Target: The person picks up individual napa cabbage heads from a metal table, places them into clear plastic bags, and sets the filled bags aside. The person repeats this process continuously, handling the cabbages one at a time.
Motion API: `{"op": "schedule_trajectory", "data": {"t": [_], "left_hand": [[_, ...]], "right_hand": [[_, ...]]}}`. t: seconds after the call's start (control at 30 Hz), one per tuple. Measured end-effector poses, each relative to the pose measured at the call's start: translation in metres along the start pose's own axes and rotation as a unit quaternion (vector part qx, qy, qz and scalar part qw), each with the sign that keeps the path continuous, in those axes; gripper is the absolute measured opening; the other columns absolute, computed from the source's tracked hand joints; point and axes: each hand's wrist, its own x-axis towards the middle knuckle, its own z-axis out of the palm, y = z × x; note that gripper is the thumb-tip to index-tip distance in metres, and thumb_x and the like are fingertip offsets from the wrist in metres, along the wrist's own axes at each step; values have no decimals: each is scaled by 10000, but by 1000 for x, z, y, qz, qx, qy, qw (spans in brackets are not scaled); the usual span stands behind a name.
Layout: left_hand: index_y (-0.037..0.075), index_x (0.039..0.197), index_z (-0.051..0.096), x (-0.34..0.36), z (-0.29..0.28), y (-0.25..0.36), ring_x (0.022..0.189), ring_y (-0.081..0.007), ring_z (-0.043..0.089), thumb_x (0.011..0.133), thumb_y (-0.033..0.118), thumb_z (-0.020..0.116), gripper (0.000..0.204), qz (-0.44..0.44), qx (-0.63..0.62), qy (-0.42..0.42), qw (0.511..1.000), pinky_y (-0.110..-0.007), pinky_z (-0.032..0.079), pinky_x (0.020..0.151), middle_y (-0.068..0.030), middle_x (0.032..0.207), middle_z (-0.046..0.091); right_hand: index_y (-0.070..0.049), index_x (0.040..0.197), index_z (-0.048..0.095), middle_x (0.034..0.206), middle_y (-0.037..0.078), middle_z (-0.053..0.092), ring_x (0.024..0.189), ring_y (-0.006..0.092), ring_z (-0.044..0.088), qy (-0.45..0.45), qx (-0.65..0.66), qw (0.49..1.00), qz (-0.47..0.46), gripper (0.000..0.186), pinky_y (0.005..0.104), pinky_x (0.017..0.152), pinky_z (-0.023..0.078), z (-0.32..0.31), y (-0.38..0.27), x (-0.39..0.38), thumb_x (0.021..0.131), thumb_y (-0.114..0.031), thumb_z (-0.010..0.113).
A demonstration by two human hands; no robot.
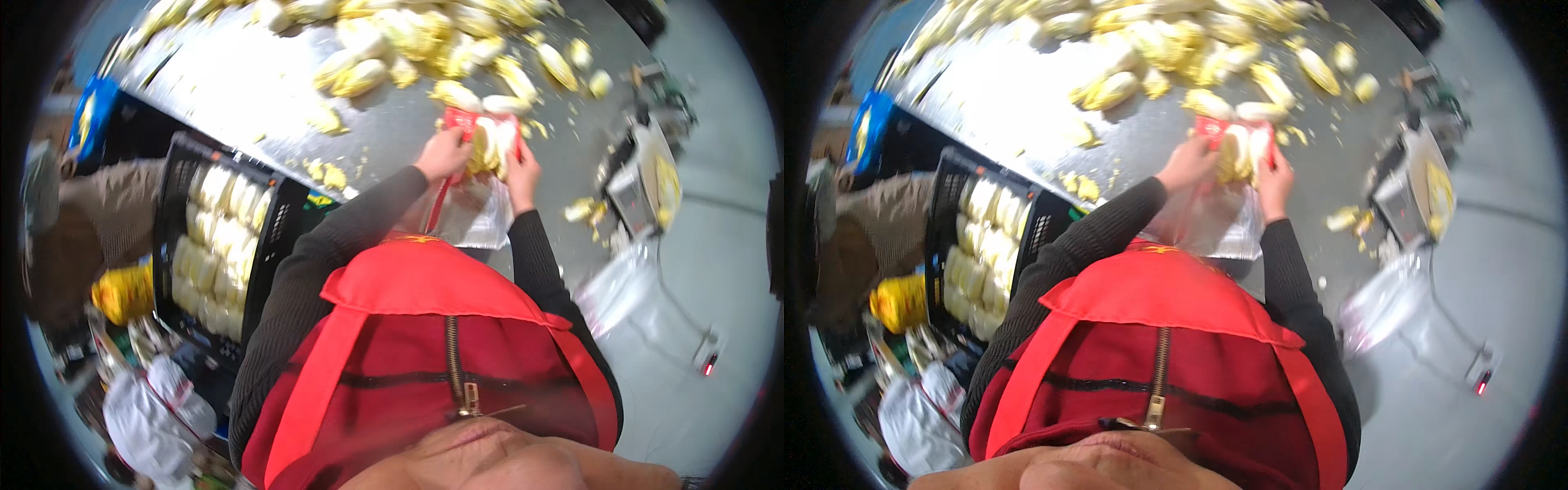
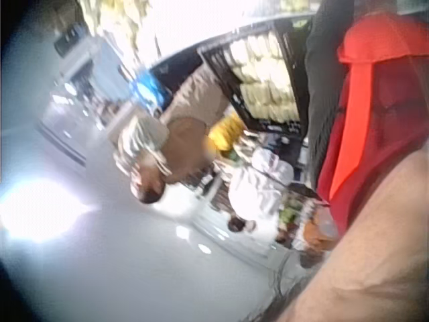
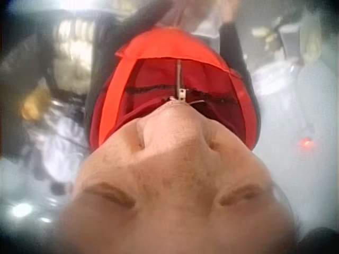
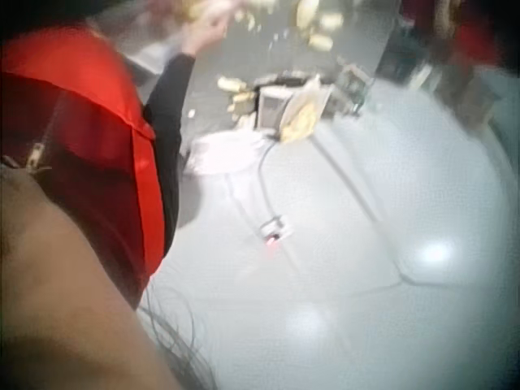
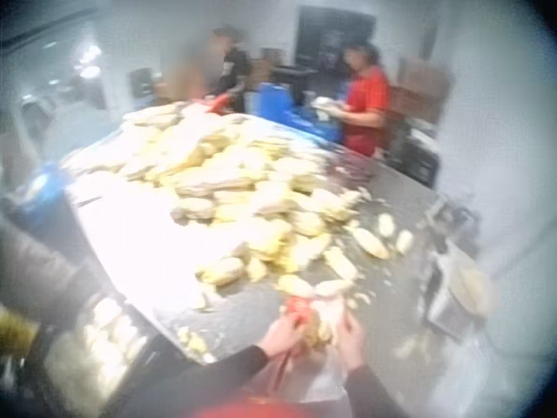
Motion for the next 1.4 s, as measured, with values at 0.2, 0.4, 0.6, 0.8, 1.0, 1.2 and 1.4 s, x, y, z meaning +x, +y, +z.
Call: {"op": "schedule_trajectory", "data": {"t": [0.2,0.4,0.6,0.8,1.0,1.2,1.4], "left_hand": [[46,944,591,-4,3,-3,787,-204,642,908,240,594,198,-109,-243,-146,953,-334,502,723,-72,852,646],[94,1077,577,1,-13,-25,844,-78,596,969,203,565,154,-178,-342,-254,887,-260,496,733,8,950,609],[84,1015,655,9,-15,-19,774,-46,586,959,200,592,143,-109,-206,-242,942,-229,479,696,41,884,636],[61,998,713,22,-22,-3,741,-54,600,939,217,629,187,-145,-165,-246,944,-234,484,658,42,782,658],[64,1141,692,14,-34,17,978,-236,646,840,218,708,338,128,128,-143,973,-380,506,845,-118,1050,680],[105,1489,384,-12,-11,-13,1351,-357,424,828,244,693,743,311,222,-110,918,-469,381,1075,-179,1492,412],[49,1486,362,-17,-3,4,1382,-370,389,834,202,670,737,217,155,-172,948,-462,372,1094,-176,1525,376]], "right_hand": [[43,1468,348,1426,289,439,1331,389,433,13,-33,999,-20,683,401,1091,365,16,-11,-16,918,-252,625],[112,1497,162,1560,312,184,1460,399,207,-63,-123,989,-55,1118,412,1185,216,7,-42,-33,790,-526,748],[-309,1542,278,1596,264,79,1443,515,106,-84,-196,976,-49,1059,606,1133,186,13,-70,-46,656,-569,795],[-350,1502,367,1592,277,81,1428,519,151,-120,-292,948,-36,975,610,1118,229,14,-84,-42,639,-429,815],[-354,1386,543,1607,194,146,1432,469,193,-154,-228,958,-80,826,646,1082,285,-11,-60,-19,604,-364,809],[-248,1505,385,1605,211,131,1432,466,206,-189,-251,944,-97,1024,616,1114,253,-9,-62,-57,580,-364,809],[-168,1517,327,1589,237,140,1438,494,144,-157,-270,949,-46,1038,630,1110,225,4,-80,-76,600,-315,789]]}}
